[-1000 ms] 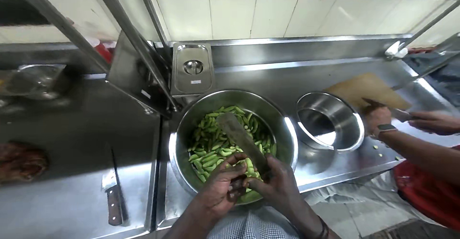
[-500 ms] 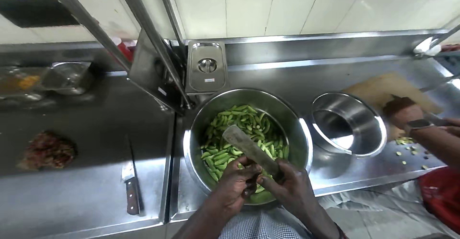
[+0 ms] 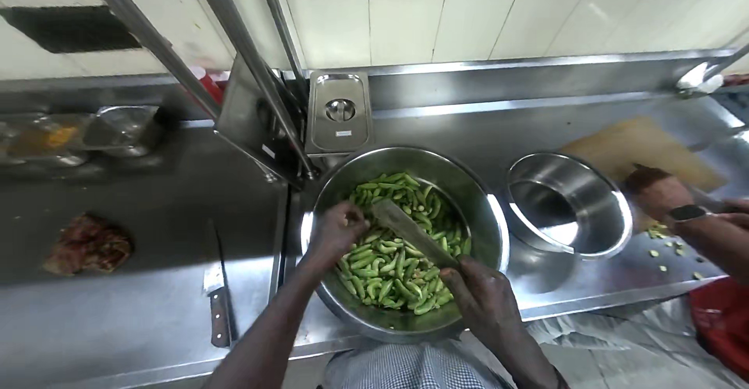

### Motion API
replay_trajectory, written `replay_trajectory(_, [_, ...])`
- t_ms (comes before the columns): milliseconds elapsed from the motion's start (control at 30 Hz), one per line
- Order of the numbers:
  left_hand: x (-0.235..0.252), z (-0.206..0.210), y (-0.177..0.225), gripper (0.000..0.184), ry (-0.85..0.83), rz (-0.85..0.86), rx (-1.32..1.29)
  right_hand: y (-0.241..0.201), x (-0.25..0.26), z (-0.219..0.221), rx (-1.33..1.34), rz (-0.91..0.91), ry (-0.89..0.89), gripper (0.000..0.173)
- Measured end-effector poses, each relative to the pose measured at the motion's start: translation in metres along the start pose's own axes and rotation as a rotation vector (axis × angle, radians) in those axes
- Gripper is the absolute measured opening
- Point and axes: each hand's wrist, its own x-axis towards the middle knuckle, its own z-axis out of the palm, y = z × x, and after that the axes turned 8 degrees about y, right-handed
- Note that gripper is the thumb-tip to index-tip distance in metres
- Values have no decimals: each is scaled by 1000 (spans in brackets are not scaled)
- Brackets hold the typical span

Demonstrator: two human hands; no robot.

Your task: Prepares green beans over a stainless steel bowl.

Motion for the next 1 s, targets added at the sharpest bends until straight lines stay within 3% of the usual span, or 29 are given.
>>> replay_trajectory(67, [17,-3,-14,20,-207,160,641,-1,0,-2,-38,52,-37,49])
replay_trajectory(133, [20,8,-22,21,-386,201,1027,-2,1,-3,-60,89,-56,50])
replay_trajectory(200, [18,16,-22,23,-468,219,1169,-1,0,-3,-74,98,-51,50])
replay_trajectory(300, [23,17,-26,24,-480,248,1134,1,-1,-4,-68,123,-50,48])
replay_trajectory(400, [13,0,0,28,-383,159,762,5,-1,-7,-13,178,-56,49])
replay_trajectory(533, [-19,-4,21,13,-211,-87,-244,9,0,-5,150,226,-81,45])
replay_trajectory(600, [-39,8,25,14,-259,-256,-722,5,1,-4,219,210,-98,43])
replay_trajectory(667, [-59,23,30,15,-337,-395,-1002,0,0,-1,263,183,-107,46])
replay_trajectory(867, [-94,53,45,9,-274,-681,-1260,-12,-2,5,210,55,-20,43])
replay_trajectory(1000, [-100,53,54,10,-327,-716,-1255,-13,-3,7,157,-29,49,44])
